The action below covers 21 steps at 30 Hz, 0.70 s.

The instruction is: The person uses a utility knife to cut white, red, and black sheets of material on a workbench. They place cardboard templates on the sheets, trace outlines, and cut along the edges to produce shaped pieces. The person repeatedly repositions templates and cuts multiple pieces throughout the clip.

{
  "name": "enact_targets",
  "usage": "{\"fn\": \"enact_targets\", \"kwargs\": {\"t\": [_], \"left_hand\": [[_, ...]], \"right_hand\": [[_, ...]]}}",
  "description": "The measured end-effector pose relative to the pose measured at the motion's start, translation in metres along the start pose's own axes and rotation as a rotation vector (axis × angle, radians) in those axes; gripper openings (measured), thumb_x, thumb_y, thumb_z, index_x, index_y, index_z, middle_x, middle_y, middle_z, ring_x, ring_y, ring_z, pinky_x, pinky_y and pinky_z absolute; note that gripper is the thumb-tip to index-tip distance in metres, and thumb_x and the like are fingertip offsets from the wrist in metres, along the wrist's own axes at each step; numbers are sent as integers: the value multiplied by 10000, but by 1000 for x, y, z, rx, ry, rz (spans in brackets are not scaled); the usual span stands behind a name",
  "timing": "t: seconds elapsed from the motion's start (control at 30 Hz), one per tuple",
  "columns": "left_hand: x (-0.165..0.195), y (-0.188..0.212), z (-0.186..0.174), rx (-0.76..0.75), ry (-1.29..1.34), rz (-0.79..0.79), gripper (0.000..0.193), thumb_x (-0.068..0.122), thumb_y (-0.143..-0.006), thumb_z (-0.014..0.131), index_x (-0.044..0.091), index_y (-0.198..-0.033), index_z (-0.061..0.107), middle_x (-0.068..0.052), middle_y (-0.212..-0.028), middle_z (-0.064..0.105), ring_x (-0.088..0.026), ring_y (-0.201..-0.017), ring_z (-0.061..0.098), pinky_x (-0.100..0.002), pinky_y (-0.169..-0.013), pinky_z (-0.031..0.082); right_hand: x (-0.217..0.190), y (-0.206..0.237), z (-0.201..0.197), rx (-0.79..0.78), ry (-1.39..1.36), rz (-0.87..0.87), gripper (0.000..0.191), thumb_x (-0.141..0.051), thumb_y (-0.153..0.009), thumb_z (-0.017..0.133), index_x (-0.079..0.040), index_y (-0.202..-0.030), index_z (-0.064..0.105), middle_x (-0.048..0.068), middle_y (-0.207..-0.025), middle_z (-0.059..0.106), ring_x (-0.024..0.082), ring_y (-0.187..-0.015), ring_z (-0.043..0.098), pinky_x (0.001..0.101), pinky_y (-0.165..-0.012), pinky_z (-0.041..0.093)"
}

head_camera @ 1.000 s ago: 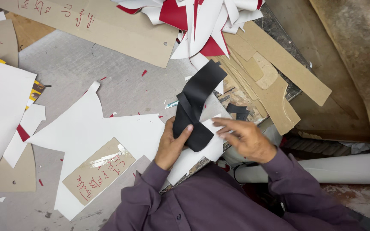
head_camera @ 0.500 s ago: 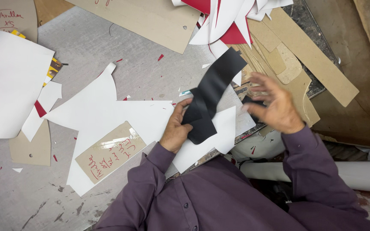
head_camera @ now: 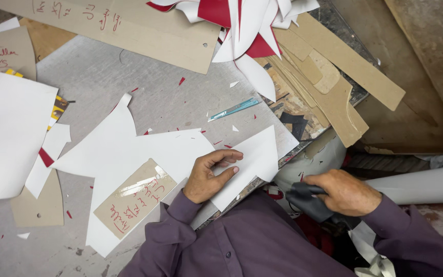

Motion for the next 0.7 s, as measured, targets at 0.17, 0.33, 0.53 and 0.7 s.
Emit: {"fn": "enact_targets", "kwargs": {"t": [0.17,0.33,0.53,0.7], "left_hand": [[-1,-25,13,-61,-99,3,326,47,-891,743,97,-1213,734,-40,-1112,784,-131,-991,689,-291,-901,569],[-3,-47,33,-119,-103,-114,453,81,-858,753,125,-1298,654,-42,-1132,742,-90,-886,701,-250,-795,585],[-10,-96,80,-179,158,-155,590,67,-902,717,64,-1452,503,-139,-1234,709,-161,-934,695,-279,-828,589],[-39,-164,123,-101,401,-228,708,9,-906,641,33,-1539,324,-197,-1399,598,-222,-1180,638,-310,-937,550]], "right_hand": [[48,0,59,-44,155,222,474,-71,-809,735,-163,-1272,696,151,-1117,745,323,-1059,723,421,-933,575],[82,2,78,-178,211,366,585,-154,-782,848,-159,-1324,628,114,-1146,733,277,-1093,703,390,-957,573],[103,-14,-15,214,-20,112,362,-246,-807,814,-110,-1134,736,111,-928,816,217,-839,795,364,-791,627],[102,-52,-129,938,8,-146,562,-277,-800,862,16,-1242,678,223,-1172,723,346,-1059,716,415,-887,570]]}}
Point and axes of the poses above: each hand's wrist, its own y-axis away from the middle knuckle, its own z-axis out of the palm, x = y × z, the point moved 5 cm from there along -y, towards the middle knuckle
